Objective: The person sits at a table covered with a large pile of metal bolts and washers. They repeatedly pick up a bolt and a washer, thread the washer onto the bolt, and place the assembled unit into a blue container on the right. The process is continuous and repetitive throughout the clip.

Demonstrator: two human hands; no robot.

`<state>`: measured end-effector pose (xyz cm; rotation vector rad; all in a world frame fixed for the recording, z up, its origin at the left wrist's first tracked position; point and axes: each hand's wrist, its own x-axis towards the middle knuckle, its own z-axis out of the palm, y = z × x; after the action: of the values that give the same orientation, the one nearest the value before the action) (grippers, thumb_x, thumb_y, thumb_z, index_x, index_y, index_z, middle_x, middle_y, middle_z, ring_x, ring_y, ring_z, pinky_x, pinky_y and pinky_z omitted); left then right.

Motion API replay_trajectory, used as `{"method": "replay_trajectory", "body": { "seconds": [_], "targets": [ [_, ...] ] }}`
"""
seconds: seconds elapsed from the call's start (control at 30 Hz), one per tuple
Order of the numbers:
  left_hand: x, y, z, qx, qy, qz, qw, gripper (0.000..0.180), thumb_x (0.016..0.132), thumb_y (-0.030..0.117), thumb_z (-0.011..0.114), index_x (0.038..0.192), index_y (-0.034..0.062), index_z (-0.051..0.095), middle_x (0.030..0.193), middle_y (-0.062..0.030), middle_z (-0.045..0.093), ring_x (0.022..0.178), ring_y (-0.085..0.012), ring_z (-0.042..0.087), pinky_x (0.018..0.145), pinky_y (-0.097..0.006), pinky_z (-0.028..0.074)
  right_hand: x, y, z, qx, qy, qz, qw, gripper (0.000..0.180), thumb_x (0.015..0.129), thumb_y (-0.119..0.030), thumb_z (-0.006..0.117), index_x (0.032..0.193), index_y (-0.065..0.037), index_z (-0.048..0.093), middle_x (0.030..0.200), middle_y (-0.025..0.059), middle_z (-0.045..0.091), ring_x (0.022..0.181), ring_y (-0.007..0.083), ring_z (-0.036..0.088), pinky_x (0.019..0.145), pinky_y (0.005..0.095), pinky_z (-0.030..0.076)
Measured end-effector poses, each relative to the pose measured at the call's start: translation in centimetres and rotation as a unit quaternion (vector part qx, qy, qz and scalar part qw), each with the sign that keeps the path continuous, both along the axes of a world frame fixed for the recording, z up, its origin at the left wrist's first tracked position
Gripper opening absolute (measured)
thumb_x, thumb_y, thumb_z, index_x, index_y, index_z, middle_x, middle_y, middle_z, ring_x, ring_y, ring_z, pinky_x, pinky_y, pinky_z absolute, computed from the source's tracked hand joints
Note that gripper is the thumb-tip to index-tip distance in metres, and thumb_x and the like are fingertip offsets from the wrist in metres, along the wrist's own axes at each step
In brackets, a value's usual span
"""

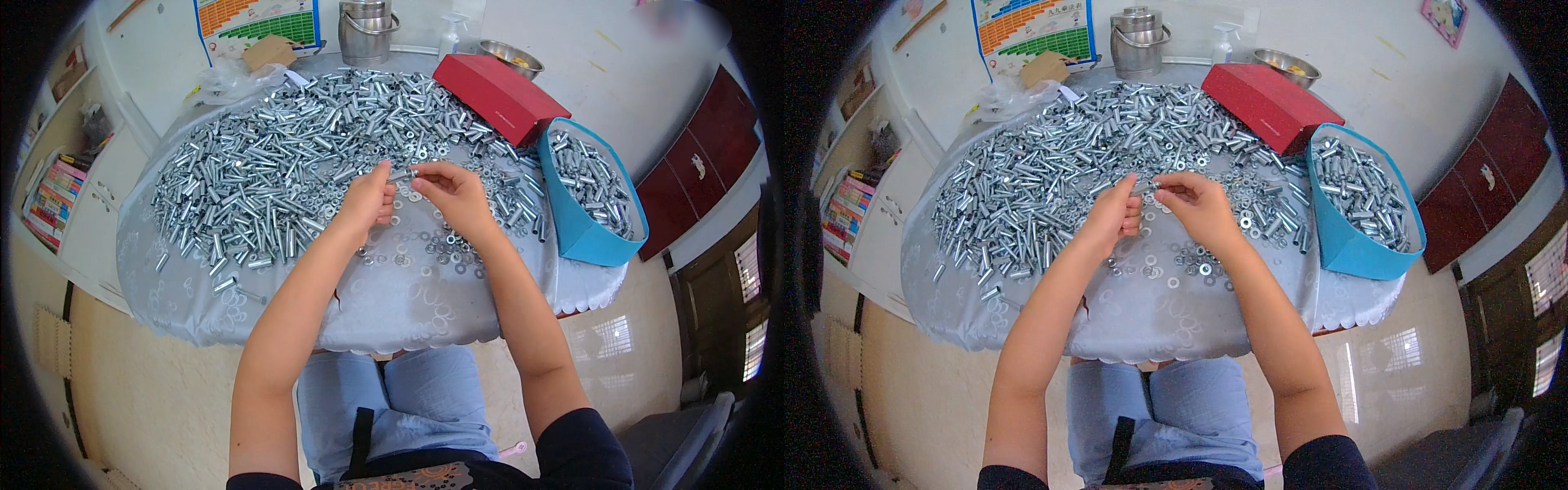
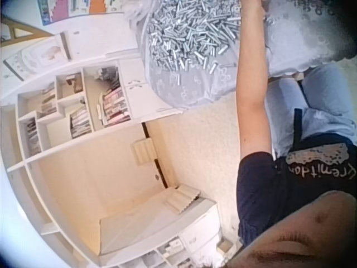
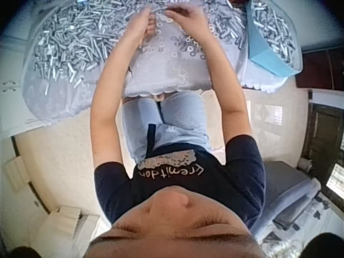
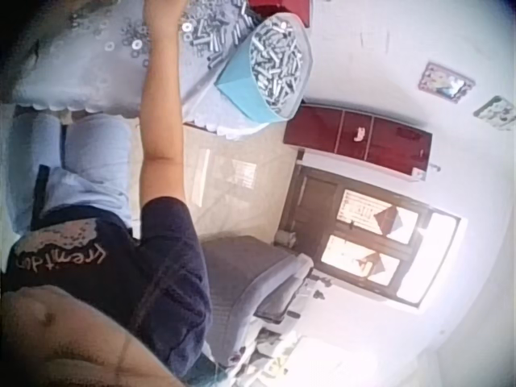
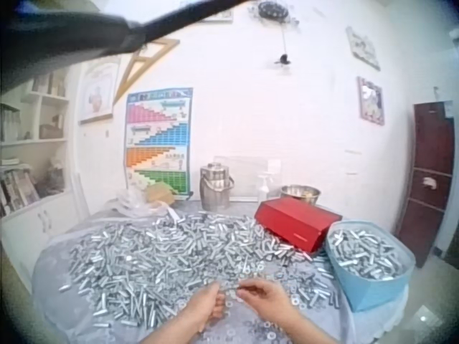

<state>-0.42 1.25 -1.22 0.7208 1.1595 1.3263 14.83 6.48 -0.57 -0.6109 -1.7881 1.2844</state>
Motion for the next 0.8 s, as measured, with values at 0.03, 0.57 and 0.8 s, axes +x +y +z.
{"method": "replay_trajectory", "body": {
  "seconds": [0.03,0.57,0.8],
  "targets": [
    [0.1,-0.1,0.1,0.000,-0.001,-0.001,1.000,0.043,0.089,0.044,0.042,0.057,0.0155,0.032,0.050,0.0068,0.026,0.040,-0.0063,0.025,0.039,-0.024,0.021,0.0,0.0,0.1,-0.001,0.003,-0.002,1.000,0.022,0.079,-0.004,0.062,0.100,0.002,0.061,0.092,0.0079,0.063,0.083,0.0110,0.058,0.075,0.0233,0.047],
    [0.3,-0.1,0.1,-0.016,-0.052,-0.022,0.998,0.042,0.089,0.040,0.041,0.056,0.0171,0.029,0.050,0.0069,0.023,0.040,-0.0067,0.021,0.039,-0.024,0.018,0.3,-0.3,1.1,-0.015,0.063,-0.015,0.998,0.021,0.081,-0.002,0.061,0.101,0.003,0.059,0.099,0.0078,0.062,0.088,0.0110,0.057,0.078,0.0228,0.046],
    [0.3,0.1,-0.1,-0.005,-0.027,-0.002,1.000,0.043,0.089,0.043,0.041,0.057,0.0161,0.031,0.051,0.0068,0.025,0.041,-0.0066,0.023,0.039,-0.024,0.021,0.1,-0.2,0.4,0.005,0.054,0.011,0.998,0.020,0.081,-0.003,0.061,0.100,0.002,0.059,0.096,0.0071,0.062,0.087,0.0109,0.057,0.078,0.0233,0.045]
  ]
}}
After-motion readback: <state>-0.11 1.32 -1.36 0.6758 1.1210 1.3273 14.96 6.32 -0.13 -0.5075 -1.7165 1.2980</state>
